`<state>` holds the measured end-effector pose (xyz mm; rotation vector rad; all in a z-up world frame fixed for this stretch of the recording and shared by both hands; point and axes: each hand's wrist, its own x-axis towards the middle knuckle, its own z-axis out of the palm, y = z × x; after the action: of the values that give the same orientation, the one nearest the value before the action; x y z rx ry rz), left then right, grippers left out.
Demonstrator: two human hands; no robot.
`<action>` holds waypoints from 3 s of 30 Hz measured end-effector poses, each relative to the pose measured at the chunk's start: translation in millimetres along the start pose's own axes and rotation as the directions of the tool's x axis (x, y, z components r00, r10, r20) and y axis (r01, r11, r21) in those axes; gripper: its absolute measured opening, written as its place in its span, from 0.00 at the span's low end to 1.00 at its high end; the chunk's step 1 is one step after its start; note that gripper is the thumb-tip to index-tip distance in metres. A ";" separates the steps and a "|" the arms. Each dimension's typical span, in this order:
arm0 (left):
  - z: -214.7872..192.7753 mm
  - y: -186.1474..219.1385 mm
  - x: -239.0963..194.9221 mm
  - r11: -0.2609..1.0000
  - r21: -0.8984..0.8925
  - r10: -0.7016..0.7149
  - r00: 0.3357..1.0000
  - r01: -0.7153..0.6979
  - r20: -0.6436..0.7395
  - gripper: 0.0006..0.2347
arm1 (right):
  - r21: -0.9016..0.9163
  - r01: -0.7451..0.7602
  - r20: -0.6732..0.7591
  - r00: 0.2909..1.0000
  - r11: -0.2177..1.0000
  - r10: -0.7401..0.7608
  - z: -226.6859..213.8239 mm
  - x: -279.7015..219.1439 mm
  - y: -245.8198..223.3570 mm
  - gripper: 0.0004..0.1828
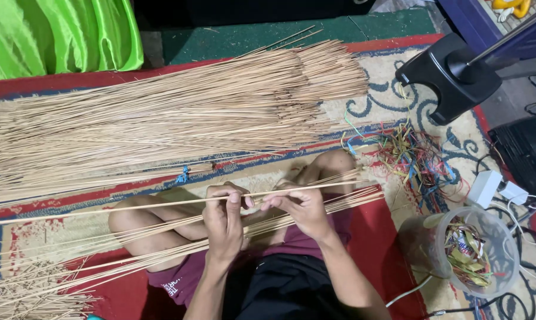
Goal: Bundle thin wooden sticks together using elastic bands.
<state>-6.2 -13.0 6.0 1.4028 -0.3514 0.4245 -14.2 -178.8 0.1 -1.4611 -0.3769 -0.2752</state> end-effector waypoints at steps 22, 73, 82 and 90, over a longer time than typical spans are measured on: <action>1.0 -4.9 -4.1 0.999 -0.040 0.001 0.998 -0.004 -0.071 0.07 | 0.222 -0.088 -0.165 0.978 0.971 0.126 -28.6 -14.8 26.2 0.29; 18.6 1.7 4.0 0.904 -0.318 -0.323 0.944 0.287 -0.066 0.04 | -0.451 0.006 0.153 0.986 0.892 0.071 -40.2 25.0 -32.5 0.07; 23.8 -16.8 -5.5 0.888 -0.327 -0.389 0.907 0.323 -0.160 0.05 | -0.588 0.112 0.323 0.941 0.801 0.106 -50.6 32.2 -30.8 0.09; -10.6 -19.9 16.3 0.891 -0.434 -0.337 0.838 0.136 -0.430 0.07 | -0.776 0.096 0.263 0.947 0.624 0.182 -84.7 41.1 -29.0 0.13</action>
<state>17.5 -3.5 -4.9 0.8873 0.1645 0.4598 18.4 -263.8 37.5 -2.4143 -0.5149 -0.1586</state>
